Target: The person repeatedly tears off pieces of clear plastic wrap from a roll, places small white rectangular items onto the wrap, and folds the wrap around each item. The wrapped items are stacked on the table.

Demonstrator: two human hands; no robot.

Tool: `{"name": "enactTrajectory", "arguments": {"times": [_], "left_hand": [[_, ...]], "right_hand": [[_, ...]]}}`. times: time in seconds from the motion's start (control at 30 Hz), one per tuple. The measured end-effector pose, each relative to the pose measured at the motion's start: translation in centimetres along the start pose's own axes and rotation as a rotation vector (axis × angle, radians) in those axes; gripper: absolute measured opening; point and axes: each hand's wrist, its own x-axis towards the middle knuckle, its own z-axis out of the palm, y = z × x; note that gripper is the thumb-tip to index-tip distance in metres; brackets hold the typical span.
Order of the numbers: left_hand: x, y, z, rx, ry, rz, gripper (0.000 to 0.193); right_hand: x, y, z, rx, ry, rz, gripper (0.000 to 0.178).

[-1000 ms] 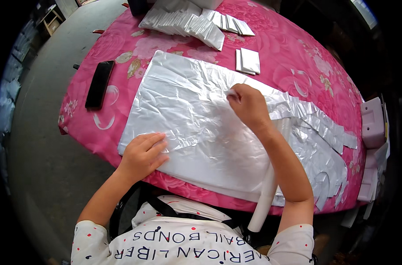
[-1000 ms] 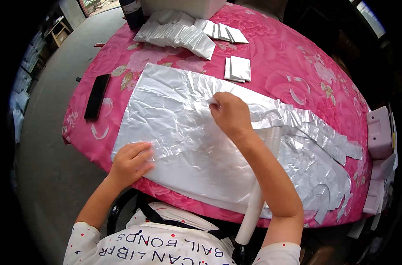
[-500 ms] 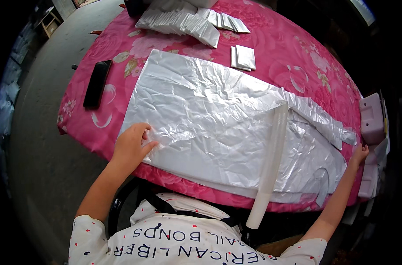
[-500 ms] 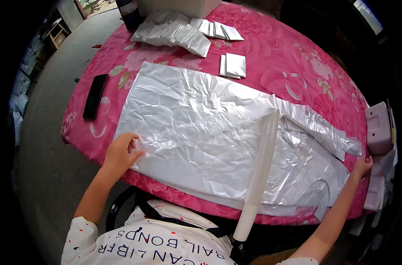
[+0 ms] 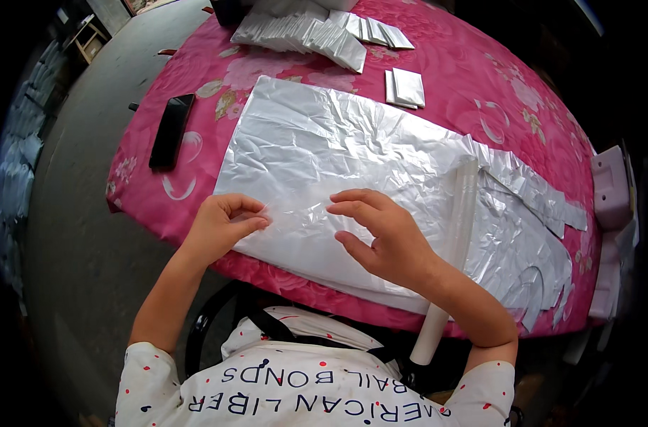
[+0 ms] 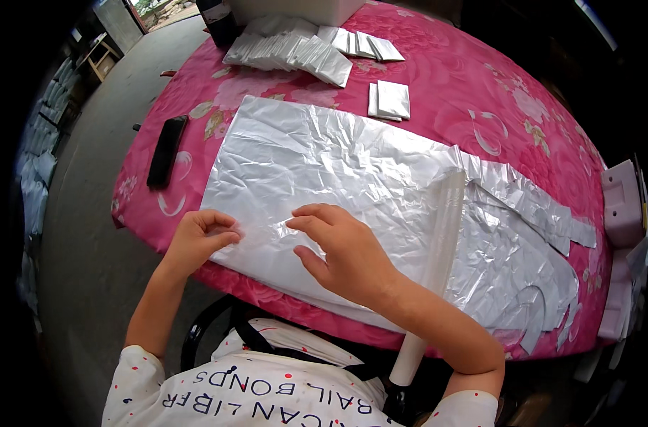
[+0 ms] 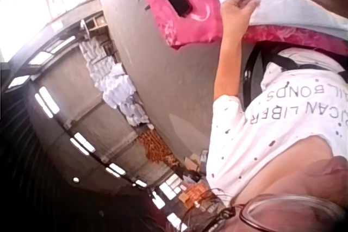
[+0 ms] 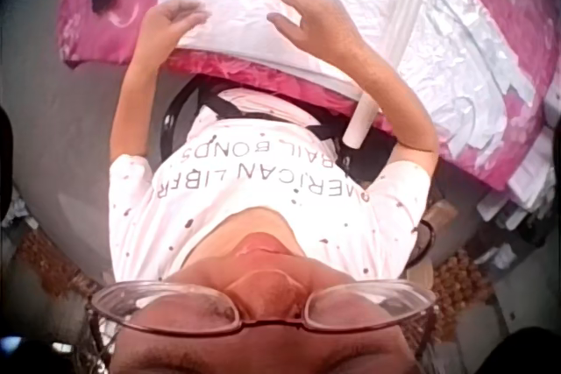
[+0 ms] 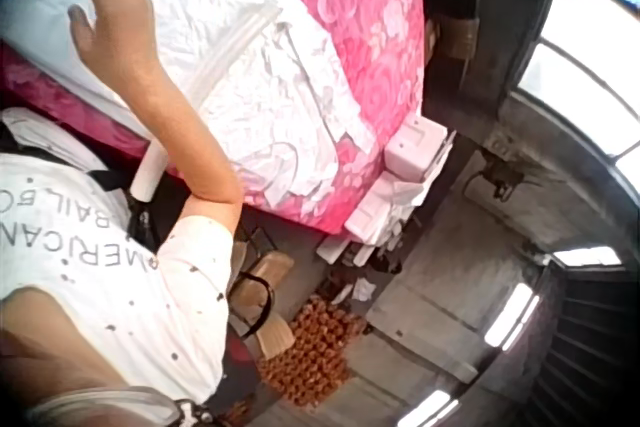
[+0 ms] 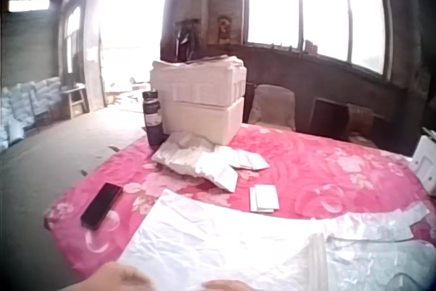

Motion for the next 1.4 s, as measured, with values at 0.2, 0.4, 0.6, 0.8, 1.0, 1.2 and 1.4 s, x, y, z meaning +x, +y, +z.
{"name": "enactTrajectory", "arguments": {"times": [0.2, 0.4, 0.6, 0.8, 1.0, 1.2, 1.4], "left_hand": [[0.9, -1.2, 0.7, -0.222, -0.076, -0.012, 0.026], [0.5, -1.0, 1.2, -0.449, -0.135, 0.008, 0.026], [0.2, -1.8, -0.9, -0.401, -0.165, -0.146, 0.024], [-0.3, -1.5, -0.5, -0.276, -0.17, -0.121, 0.022], [0.1, -0.8, -0.3, -0.314, -0.198, -0.141, 0.021], [0.5, -1.1, 0.6, -0.31, -0.227, -0.052, 0.023], [0.6, -1.1, 1.3, -0.329, -0.27, -0.048, 0.025]], "right_hand": [[2.5, -0.6, 4.9, 0.044, -0.009, 0.052, 0.022], [2.7, 0.7, 6.2, -0.006, 0.042, 0.129, 0.012], [2.7, 1.3, 5.9, -0.263, 0.155, -0.145, 0.015], [2.3, 1.4, 6.3, -0.277, 0.118, -0.118, 0.017], [2.3, 0.6, 5.4, -0.212, 0.066, -0.07, 0.025], [1.9, -1.2, 4.8, -0.033, 0.073, -0.021, 0.026], [1.5, 0.0, 5.7, -0.04, 0.103, -0.116, 0.013]]}}
